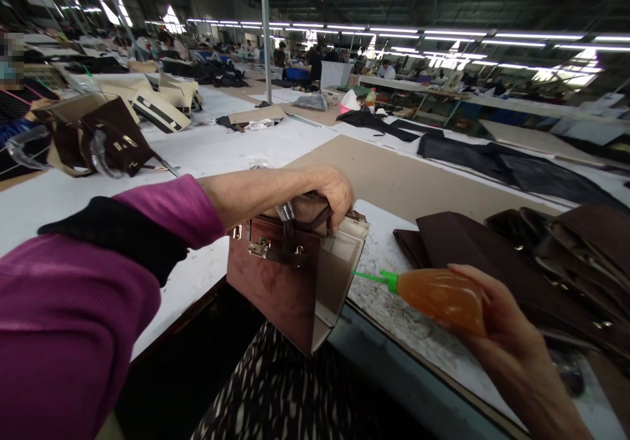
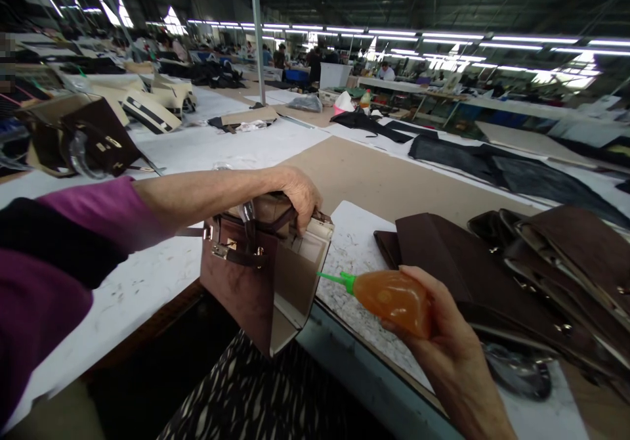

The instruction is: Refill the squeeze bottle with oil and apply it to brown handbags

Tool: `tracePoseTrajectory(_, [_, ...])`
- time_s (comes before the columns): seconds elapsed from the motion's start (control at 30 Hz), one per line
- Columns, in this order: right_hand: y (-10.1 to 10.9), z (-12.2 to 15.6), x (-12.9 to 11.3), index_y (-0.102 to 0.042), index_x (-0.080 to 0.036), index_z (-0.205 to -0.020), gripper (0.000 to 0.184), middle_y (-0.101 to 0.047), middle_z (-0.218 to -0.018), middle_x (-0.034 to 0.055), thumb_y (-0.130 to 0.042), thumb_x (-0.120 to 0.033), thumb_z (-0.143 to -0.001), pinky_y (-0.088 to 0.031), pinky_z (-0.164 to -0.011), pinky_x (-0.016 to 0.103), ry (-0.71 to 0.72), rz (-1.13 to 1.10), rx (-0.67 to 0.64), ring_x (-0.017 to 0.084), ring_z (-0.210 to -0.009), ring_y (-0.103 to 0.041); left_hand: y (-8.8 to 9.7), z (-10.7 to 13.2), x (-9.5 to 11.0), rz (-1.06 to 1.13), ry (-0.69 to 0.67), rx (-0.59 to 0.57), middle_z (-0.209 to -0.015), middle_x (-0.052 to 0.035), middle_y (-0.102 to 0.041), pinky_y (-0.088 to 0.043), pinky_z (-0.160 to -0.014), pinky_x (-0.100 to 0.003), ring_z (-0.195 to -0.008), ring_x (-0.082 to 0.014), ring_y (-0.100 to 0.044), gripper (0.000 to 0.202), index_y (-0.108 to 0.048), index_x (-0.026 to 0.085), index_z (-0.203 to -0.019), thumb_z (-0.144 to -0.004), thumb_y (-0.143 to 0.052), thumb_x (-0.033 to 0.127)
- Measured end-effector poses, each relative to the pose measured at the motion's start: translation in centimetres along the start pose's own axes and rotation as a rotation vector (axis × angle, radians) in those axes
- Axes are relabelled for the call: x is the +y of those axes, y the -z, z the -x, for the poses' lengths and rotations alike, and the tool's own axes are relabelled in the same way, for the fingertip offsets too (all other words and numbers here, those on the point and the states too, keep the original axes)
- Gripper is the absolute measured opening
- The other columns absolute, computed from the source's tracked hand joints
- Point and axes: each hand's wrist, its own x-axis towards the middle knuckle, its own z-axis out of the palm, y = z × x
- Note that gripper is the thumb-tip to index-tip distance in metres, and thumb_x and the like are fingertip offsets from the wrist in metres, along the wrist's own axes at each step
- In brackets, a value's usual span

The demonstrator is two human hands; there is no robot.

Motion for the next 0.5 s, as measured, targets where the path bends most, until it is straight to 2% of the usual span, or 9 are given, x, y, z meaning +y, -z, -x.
tracePoseTrajectory(0.23, [-0.7, 0.8, 0.3, -0.056, -0.029, -0.118, 0.056, -0.064, -0.111, 0.0017, -0.075, -0.044, -0.068, -0.048, -0.081, 0.016, -0.007, 0.073, -0.041, 0.015, -0.088, -0.065, -0.1, -0.7, -0.7, -0.018, 0.054, -0.002, -0.061, -0.0034, -0.061, -0.042, -0.076, -0.035, -0.075, -0.0235, -0.054, 0.020, -0.070, 0.015, -0.061, -0.052, -0.076, 0.032])
tracePoseTrajectory(0.47, [-1.4, 1.9, 1.1, -0.052, -0.027, -0.125, 0.061, -0.063, -0.112, 0.0050, -0.075, -0.041, -0.070, -0.052, -0.076, 0.022, -0.095, 0.013, -0.120, 0.021, -0.092, -0.064, -0.4, -0.2, -0.7, 0.007, 0.080, 0.032, -0.061, -0.0040, -0.061, -0.041, -0.076, -0.034, -0.078, -0.0243, -0.054, 0.020, -0.072, 0.014, -0.065, -0.050, -0.077, 0.026])
tracePoseTrajectory(0.5, [-1.5, 2.1, 1.3, -0.051, -0.027, -0.126, 0.062, -0.063, -0.113, 0.0049, -0.075, -0.040, -0.070, -0.052, -0.078, 0.022, -0.106, 0.012, -0.133, 0.021, -0.093, -0.063, -0.5, -0.2, -0.7, 0.015, 0.064, 0.070, -0.060, -0.0044, -0.060, -0.041, -0.076, -0.034, -0.078, -0.0246, -0.054, 0.020, -0.072, 0.014, -0.064, -0.049, -0.077, 0.026])
